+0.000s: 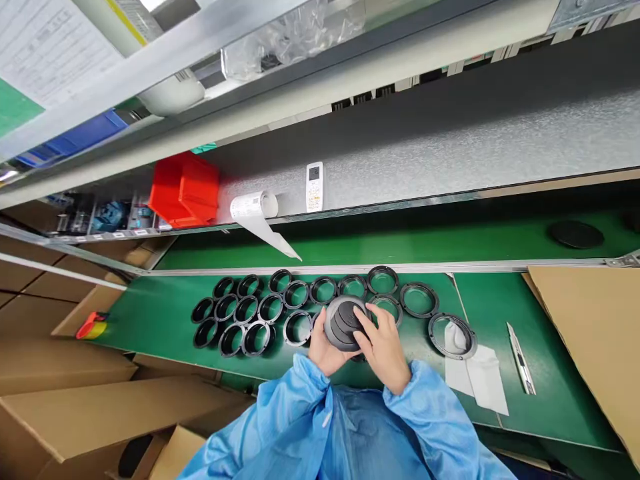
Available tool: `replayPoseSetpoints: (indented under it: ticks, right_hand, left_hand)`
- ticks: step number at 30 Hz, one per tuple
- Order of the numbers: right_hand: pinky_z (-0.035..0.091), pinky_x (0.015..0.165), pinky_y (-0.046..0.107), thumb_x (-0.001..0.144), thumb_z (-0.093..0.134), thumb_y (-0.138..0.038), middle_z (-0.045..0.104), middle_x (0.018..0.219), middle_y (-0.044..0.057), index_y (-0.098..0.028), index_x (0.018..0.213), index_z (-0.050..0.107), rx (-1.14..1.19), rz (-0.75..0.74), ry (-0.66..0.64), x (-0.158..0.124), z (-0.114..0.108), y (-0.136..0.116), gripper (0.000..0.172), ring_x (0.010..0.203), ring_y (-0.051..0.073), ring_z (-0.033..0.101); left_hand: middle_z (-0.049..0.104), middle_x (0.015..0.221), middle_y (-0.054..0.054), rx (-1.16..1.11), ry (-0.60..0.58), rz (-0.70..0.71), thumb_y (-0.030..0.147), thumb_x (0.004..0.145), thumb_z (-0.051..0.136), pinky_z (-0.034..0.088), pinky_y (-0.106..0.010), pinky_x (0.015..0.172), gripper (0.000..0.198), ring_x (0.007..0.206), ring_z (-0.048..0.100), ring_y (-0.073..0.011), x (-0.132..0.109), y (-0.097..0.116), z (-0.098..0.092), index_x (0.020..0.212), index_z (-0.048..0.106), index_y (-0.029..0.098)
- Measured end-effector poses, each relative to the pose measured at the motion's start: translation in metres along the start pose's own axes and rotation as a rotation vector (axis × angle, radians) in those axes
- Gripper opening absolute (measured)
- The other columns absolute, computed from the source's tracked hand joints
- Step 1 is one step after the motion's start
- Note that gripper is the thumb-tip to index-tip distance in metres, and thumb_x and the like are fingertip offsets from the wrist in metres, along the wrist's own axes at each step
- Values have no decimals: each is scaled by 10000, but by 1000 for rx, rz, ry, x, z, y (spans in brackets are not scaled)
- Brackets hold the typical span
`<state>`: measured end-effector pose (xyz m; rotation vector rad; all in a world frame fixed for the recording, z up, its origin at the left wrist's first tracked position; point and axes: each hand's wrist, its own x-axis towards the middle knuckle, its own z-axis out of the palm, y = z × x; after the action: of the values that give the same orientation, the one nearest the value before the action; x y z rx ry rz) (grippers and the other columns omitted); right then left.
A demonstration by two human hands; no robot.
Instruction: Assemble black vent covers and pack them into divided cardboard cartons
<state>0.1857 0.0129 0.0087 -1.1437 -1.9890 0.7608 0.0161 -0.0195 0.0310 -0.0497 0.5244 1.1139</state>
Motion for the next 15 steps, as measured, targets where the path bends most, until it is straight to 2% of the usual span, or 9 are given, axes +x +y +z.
replayPoseSetpoints:
  ticks: [3, 7, 9, 10, 12, 14, 15]
  right_hand:
    - [386, 1111, 549, 999, 349, -526, 483, 1399, 117, -266, 1229, 700, 88, 118, -41, -8, 10, -1, 494, 1318, 322, 407]
    - [331, 1162, 524, 1014, 244, -561, 505, 1422, 93, -264, 1168, 732, 321, 258, -119, -9, -2, 0, 591, 1346, 290, 410]
    - [315, 1176, 506, 1027, 192, -531, 488, 1450, 81, -272, 1231, 699, 360, 295, -81, -13, -9, -1, 604, 1367, 269, 399]
    - [307, 1179, 513, 1026, 198, -527, 461, 1478, 79, -278, 1284, 666, 322, 276, -52, -16, -10, -2, 590, 1387, 273, 374]
    - [267, 1190, 552, 997, 319, -557, 380, 1546, 78, -283, 1398, 571, 168, 139, -53, -25, -8, -3, 547, 1434, 310, 292]
    - [229, 1199, 581, 929, 507, -562, 282, 1604, 93, -256, 1471, 482, 24, -15, -147, -37, -1, -2, 623, 1472, 346, 202]
    - [227, 1198, 586, 883, 591, -550, 239, 1619, 116, -226, 1485, 455, -7, -41, -193, -42, 3, 1, 697, 1483, 359, 169]
  left_hand:
    - [667, 1240, -103, -43, 25, 6, 575, 867, 591, 287, -589, 1136, 464, 1291, 514, -319, -10, -10, -5, 1172, 659, 232]
    - [645, 1261, -136, -60, -5, -30, 620, 845, 610, 307, -627, 1102, 541, 1243, 554, -334, -18, -17, -4, 1231, 619, 240]
    - [629, 1293, -152, -48, -9, -47, 639, 848, 596, 327, -629, 1086, 585, 1255, 547, -350, -17, -18, -1, 1278, 591, 244]
    - [627, 1299, -153, -45, 2, -58, 647, 851, 585, 337, -624, 1083, 597, 1258, 546, -353, -15, -19, 0, 1290, 584, 243]
    - [657, 1253, -146, -47, 65, -51, 651, 865, 558, 369, -594, 1080, 595, 1239, 563, -347, -10, -23, 2, 1269, 603, 217]
    - [700, 1163, -129, -40, 156, -51, 628, 885, 541, 404, -535, 1083, 556, 1214, 585, -326, -3, -31, 4, 1202, 643, 182]
    - [715, 1125, -120, -27, 197, -51, 601, 898, 539, 418, -501, 1085, 523, 1206, 593, -313, 1, -36, 5, 1165, 659, 167]
